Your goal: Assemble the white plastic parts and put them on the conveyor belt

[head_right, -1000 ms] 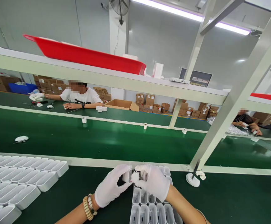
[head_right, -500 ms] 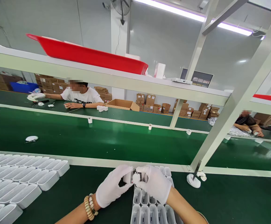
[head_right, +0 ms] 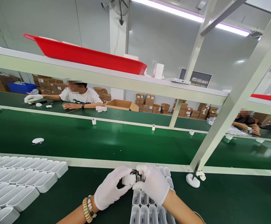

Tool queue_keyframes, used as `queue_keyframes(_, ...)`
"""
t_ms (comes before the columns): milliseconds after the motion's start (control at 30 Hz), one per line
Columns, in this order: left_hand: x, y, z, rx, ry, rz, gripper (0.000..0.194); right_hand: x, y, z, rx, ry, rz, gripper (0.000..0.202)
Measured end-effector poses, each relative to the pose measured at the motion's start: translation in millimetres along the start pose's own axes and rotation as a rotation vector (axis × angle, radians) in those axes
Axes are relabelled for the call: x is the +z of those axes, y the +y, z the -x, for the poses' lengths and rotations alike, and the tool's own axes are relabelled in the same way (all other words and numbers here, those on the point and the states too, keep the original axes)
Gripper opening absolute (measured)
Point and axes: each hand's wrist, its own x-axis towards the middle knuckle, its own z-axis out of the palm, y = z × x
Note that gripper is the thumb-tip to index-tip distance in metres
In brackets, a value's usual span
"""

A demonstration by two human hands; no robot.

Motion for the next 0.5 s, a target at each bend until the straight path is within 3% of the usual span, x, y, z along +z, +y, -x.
queue_keyframes(100, 1.4, 0.2, 1.4, 0.014, 0.036, 0.003, 0.047, 4.3, 3.0, -1.8, -0.090, -0.049, 0.071, 0.010)
queue_keyframes(233, -0.8, 4.8, -0.8, 0.050, 0.053, 0.038, 0.046, 8.2, 6.0, -0.6, -0.204, -0.085, 0.146, 0.011)
queue_keyframes(500, -4.4, 5.8, -1.5, 0.054, 0.106, 0.055, 0.043, 10.7, -0.5, 7.0, -0.198, -0.148, 0.077, 0.012)
